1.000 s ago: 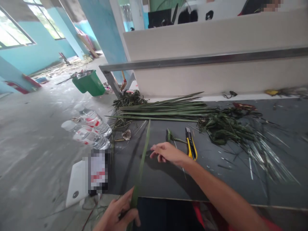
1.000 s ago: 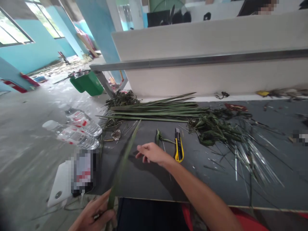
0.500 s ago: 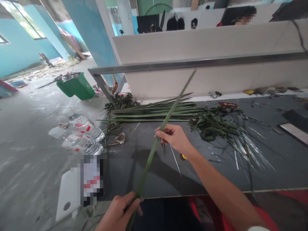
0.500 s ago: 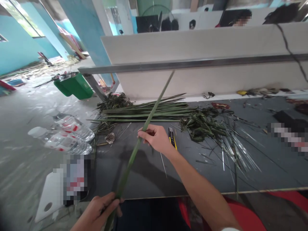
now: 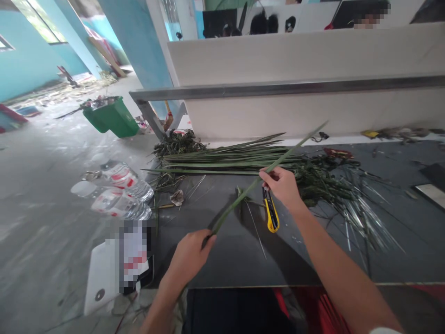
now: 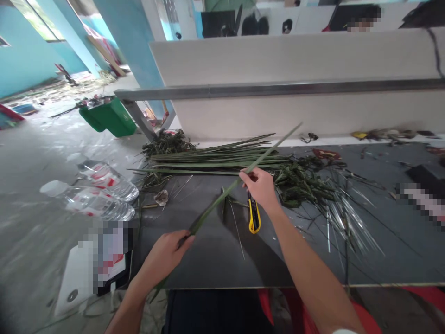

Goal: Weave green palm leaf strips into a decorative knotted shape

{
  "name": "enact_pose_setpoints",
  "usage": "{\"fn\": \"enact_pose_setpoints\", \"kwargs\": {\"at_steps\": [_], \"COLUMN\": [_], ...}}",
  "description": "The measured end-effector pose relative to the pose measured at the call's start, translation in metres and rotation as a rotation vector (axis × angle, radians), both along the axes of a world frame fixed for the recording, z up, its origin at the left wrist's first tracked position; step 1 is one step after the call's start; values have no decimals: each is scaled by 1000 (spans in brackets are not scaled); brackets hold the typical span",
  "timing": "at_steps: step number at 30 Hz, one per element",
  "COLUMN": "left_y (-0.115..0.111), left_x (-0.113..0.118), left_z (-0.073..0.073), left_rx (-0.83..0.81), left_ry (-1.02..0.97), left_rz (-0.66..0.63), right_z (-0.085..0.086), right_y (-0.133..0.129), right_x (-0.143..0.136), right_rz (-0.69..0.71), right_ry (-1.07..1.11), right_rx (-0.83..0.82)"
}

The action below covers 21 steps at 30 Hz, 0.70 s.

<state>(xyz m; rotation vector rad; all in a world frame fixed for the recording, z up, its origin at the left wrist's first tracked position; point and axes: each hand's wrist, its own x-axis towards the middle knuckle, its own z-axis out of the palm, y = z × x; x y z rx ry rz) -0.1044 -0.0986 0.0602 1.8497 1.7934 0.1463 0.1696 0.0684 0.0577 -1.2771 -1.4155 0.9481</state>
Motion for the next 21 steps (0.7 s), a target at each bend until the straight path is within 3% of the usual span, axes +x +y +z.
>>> {"fn": "enact_pose_setpoints", "kwargs": {"at_steps": [3,6,11,14,17,21], "left_y": [32,79,173,211,229,223], "left_x": [1,-2,-4,-1,-1,-6], "left_z": [3,7,0,-13,-21,-16], "left_rx": [113,275,519,559,560,566], "left_ry": [96,118,188,242,249,232], "left_rz": [-6,13,65,58,29,-57], "right_z": [-14,-24,-27,-24,-20,-10], "right_y": [5,4,-13,-29,-42,-53], "right_x": [21,36,38,39,42,49], "right_rz": [-115,-170,-103,-11,42,50], "right_ry": [68,94,58,8,-28,-72], "right_rx": [-9,-44,-181,-282,-332,-301]}}
